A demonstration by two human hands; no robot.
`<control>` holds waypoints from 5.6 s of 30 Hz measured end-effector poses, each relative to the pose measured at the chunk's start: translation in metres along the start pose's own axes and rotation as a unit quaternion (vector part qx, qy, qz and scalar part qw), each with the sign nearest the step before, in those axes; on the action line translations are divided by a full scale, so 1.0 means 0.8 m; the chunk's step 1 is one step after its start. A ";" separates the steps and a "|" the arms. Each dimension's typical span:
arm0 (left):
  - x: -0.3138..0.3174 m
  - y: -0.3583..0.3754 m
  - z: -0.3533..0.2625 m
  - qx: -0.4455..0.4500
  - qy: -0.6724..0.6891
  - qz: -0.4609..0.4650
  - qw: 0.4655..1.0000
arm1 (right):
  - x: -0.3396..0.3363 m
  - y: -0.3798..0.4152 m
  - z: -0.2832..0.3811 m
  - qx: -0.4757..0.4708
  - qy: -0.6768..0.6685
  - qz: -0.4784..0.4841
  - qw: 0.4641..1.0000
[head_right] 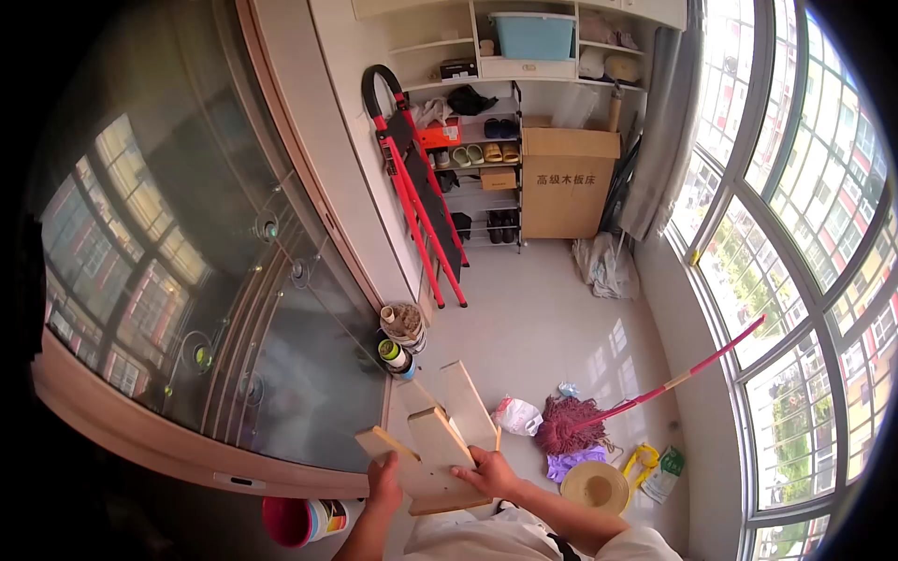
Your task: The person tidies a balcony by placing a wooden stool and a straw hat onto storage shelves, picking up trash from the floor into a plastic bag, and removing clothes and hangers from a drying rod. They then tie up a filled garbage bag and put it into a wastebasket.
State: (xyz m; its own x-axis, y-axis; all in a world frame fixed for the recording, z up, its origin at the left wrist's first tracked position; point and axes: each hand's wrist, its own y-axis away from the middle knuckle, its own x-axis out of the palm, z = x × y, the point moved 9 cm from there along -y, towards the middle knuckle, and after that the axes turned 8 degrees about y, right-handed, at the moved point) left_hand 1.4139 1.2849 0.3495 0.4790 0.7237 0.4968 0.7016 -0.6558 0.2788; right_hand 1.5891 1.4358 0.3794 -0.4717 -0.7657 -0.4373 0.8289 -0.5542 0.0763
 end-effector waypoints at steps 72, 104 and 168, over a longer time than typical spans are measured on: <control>0.858 -1.339 -0.780 0.576 0.070 0.045 0.813 | -0.759 -1.274 -0.181 -0.027 -0.035 -0.049 0.998; 1.007 -1.317 -0.654 0.671 -0.629 0.034 0.392 | -0.882 -1.410 -0.122 -0.176 0.037 -0.087 0.980; 1.051 -1.414 -0.550 0.717 -0.607 0.149 0.309 | -0.992 -1.465 -0.144 -0.361 0.604 -0.326 0.631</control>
State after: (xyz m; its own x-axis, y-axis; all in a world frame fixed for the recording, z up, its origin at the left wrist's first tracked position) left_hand 0.7906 2.5404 0.8135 -0.1307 0.7949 -0.5925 -0.3737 -0.5931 -0.7132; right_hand 1.0270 2.7308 0.5336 -0.5718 0.5971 -0.5626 0.7037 0.0045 -0.7105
